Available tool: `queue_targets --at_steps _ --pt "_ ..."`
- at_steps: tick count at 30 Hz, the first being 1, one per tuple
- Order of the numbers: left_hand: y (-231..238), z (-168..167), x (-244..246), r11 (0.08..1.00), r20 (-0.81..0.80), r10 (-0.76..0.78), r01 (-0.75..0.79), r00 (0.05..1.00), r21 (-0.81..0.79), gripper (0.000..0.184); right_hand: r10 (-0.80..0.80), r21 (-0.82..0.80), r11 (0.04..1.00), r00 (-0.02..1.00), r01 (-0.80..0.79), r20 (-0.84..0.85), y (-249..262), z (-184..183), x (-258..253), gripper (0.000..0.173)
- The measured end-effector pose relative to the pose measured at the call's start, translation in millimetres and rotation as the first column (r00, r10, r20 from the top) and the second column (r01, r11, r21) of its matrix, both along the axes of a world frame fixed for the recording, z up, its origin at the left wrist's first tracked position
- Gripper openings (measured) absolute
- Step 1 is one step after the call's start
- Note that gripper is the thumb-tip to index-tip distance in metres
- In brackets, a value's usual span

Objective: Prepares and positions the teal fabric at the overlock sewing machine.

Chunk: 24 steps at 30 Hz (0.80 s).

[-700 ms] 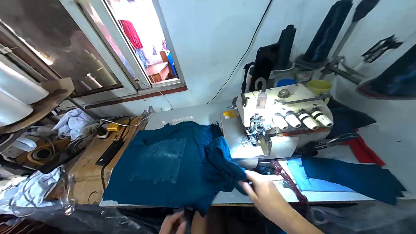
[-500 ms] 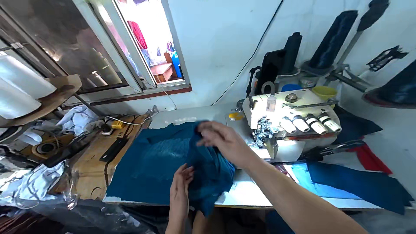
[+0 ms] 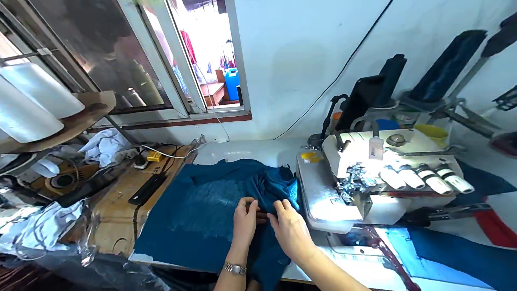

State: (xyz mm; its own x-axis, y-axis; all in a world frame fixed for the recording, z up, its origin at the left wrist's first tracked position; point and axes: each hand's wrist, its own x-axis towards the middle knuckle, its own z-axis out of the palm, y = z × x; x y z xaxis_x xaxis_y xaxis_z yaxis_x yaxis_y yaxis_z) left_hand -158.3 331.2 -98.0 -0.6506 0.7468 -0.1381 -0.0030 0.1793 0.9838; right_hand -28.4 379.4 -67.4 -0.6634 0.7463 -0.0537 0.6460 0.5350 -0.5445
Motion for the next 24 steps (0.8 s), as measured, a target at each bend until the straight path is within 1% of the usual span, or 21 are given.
queue_targets --at_steps 1,2,3,5,6,7,8,10,12,14,15,16,18,19,20,22,23,24 --pt "8 0 -1 0.999 -0.064 0.008 -0.011 0.998 -0.045 0.028 -0.01 -0.038 0.999 0.999 0.011 0.044 3 1 -4 0.037" --pt "14 1 -1 0.994 -0.114 -0.002 -0.01 0.993 -0.105 0.029 -0.023 -0.065 0.997 0.998 0.027 0.058 6 -1 -7 0.036" --pt "19 2 -1 0.987 -0.159 -0.021 -0.005 0.987 -0.163 0.027 -0.035 -0.082 0.996 0.998 0.038 0.047 9 -5 -8 0.034" --pt "22 2 2 0.974 -0.229 -0.045 -0.008 0.972 -0.224 0.017 -0.077 -0.097 0.993 0.995 0.071 -0.06 13 -16 -7 0.031" --pt "20 1 4 0.977 -0.247 -0.038 -0.016 0.968 -0.213 0.016 -0.102 -0.101 0.991 0.983 0.087 -0.15 15 -22 -5 0.029" --pt "18 -1 6 0.985 -0.257 -0.011 -0.034 0.966 -0.168 0.015 -0.12 -0.108 0.989 0.966 0.097 -0.229 18 -28 -3 0.028" --pt "15 -5 8 0.993 -0.262 0.032 -0.061 0.964 -0.101 0.014 -0.13 -0.126 0.987 0.956 0.1 -0.263 20 -30 0 0.028" --pt "11 -14 11 0.993 -0.238 0.117 -0.11 0.964 0.045 0.013 -0.151 -0.155 0.981 0.958 0.115 -0.245 20 -30 1 0.029" --pt "7 -17 13 0.98 -0.157 0.157 -0.133 0.975 0.149 0.014 -0.187 -0.193 0.97 0.956 0.145 -0.224 20 -27 -1 0.03" --pt "6 -16 14 0.963 -0.085 0.203 -0.183 0.975 0.199 0.011 -0.209 -0.221 0.963 0.949 0.157 -0.237 22 -25 -3 0.032" --pt "6 -16 15 0.954 -0.098 0.239 -0.215 0.966 0.209 0.008 -0.212 -0.233 0.96 0.948 0.156 -0.237 23 -24 -4 0.036" --pt "7 -17 17 0.952 -0.162 0.262 -0.227 0.951 0.207 0.011 -0.211 -0.237 0.959 0.951 0.156 -0.224 24 -23 -6 0.039" --pt "12 -19 16 0.971 -0.377 0.23 -0.185 0.897 0.151 0.027 -0.21 -0.229 0.959 0.96 0.165 -0.185 25 -22 -11 0.038" --pt "15 -18 15 0.984 -0.483 0.178 -0.157 0.857 0.083 0.029 -0.203 -0.228 0.96 0.966 0.164 -0.159 25 -20 -13 0.038" --pt "18 -13 14 0.991 -0.547 0.103 -0.135 0.831 -0.018 0.03 -0.2 -0.234 0.958 0.971 0.166 -0.13 25 -19 -14 0.037" --pt "25 0 13 0.973 -0.545 -0.026 -0.104 0.838 -0.207 0.037 -0.206 -0.231 0.956 0.974 0.179 -0.094 24 -19 -15 0.037" --pt "29 5 11 0.957 -0.523 -0.065 -0.095 0.85 -0.273 0.034 -0.216 -0.232 0.955 0.97 0.187 -0.11 24 -21 -15 0.036" --pt "32 7 9 0.949 -0.497 -0.071 -0.094 0.865 -0.3 0.027 -0.226 -0.236 0.953 0.964 0.189 -0.138 24 -23 -14 0.035"
